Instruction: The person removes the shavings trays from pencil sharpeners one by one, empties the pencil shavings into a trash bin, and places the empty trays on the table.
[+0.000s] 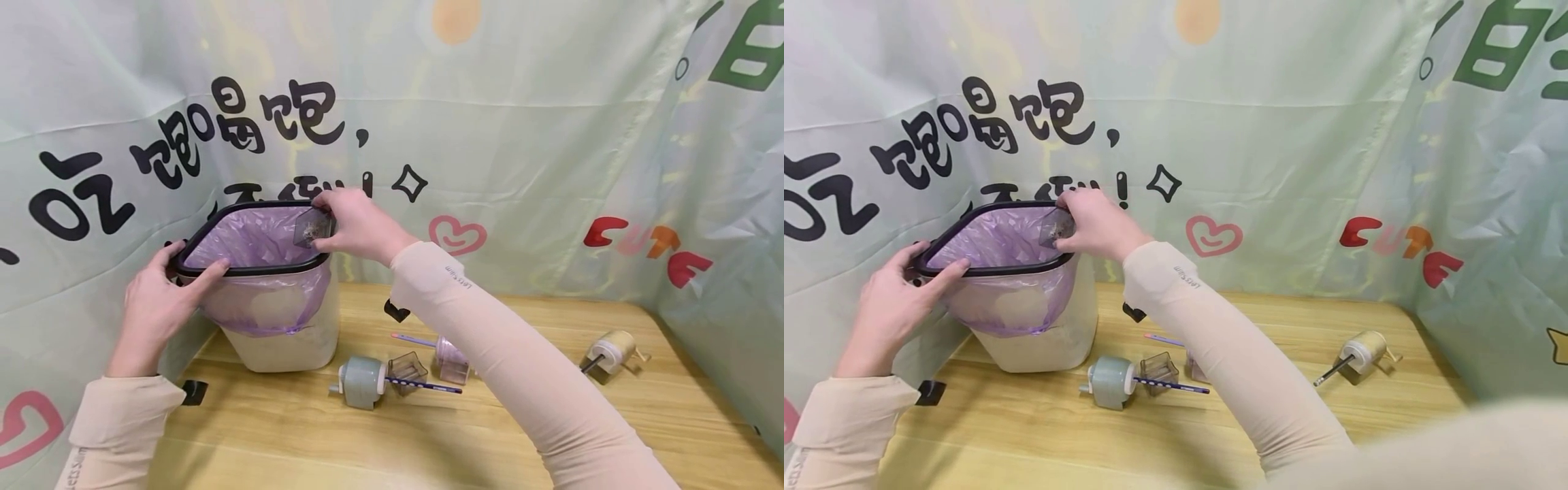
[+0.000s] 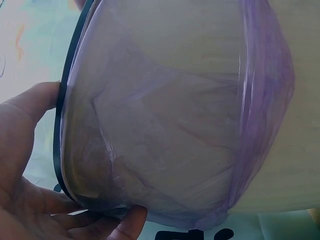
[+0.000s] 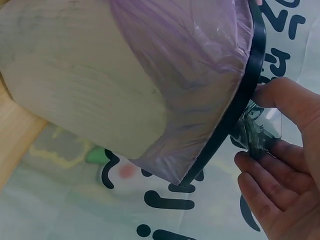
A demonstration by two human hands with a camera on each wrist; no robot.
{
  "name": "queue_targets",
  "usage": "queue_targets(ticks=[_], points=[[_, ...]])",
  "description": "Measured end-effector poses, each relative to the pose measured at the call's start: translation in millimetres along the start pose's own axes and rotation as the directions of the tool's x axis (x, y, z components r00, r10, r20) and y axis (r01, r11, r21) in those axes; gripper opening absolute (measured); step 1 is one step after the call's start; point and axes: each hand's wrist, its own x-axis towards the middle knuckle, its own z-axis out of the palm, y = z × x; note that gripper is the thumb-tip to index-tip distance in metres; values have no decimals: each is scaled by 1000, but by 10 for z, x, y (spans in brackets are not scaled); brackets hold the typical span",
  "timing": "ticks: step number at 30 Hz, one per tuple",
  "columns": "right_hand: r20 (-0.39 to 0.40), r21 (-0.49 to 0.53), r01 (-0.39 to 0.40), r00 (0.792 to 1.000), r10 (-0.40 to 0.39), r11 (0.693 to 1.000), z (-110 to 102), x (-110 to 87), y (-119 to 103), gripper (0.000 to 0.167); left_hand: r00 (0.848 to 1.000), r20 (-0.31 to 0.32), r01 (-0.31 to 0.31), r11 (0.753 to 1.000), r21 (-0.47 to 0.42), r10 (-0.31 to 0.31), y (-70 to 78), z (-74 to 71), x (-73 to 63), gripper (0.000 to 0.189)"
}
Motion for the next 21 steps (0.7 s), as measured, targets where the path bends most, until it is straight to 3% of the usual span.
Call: queue_targets(ticks=[11,21], points=[[20,-222,63,998,-60,973,8,-25,-119,64,1000,-8,1,1000,-5,-1,5,9,-3,101],[44,-416,161,987,-157,895,-2,2,-211,58,1000,-5,10,1000,-24,-10,10,7,-9,100]])
